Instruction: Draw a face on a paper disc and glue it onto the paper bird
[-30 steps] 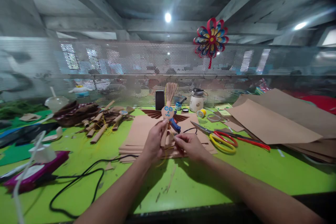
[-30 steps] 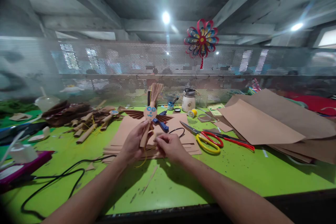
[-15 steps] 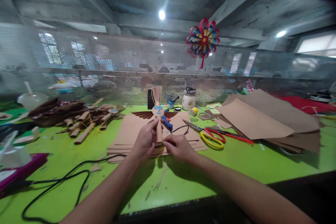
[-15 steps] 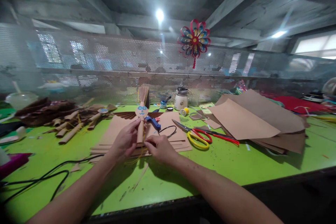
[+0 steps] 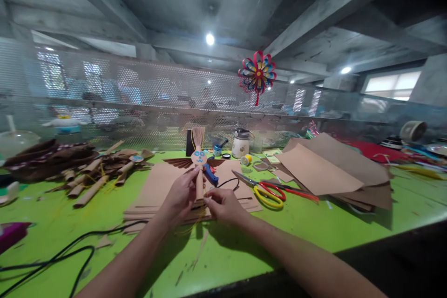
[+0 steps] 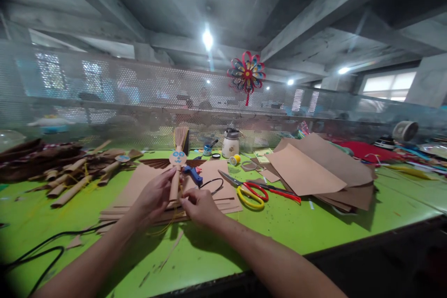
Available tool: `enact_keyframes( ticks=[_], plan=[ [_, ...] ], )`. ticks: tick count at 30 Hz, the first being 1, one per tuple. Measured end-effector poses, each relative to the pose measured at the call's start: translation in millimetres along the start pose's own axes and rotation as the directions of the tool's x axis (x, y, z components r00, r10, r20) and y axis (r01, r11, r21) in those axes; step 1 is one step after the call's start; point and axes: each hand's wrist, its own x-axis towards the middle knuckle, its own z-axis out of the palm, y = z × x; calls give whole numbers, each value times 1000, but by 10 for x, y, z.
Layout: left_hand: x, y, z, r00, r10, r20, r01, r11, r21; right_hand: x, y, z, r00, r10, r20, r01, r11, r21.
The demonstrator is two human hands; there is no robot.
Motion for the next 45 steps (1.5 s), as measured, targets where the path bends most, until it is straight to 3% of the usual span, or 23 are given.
enact_keyframes(
  ticks=[7, 14, 32, 38, 45],
  plan=[
    [-7, 34, 35, 999, -29, 30, 30, 999, -18, 17, -83, -61, 998, 14, -54, -10, 997, 78],
    [17, 25, 35, 996, -42, 76, 47, 997, -65, 0, -99, -65, 987, -38, -154, 44, 998, 38],
    [-29, 108, 109, 989, -147, 18, 148, 981, -127, -13, -137, -102, 986, -82, -146, 87, 996, 25],
    [-15, 132, 84, 993, -121, -11, 118, 983, -142, -18, -160, -94, 999, -10, -45, 16, 990, 140],
    [-10, 157, 56, 992, -129, 9, 129, 983, -129, -52, -189, -128, 970, 127, 207, -186, 937, 297]
  ],
)
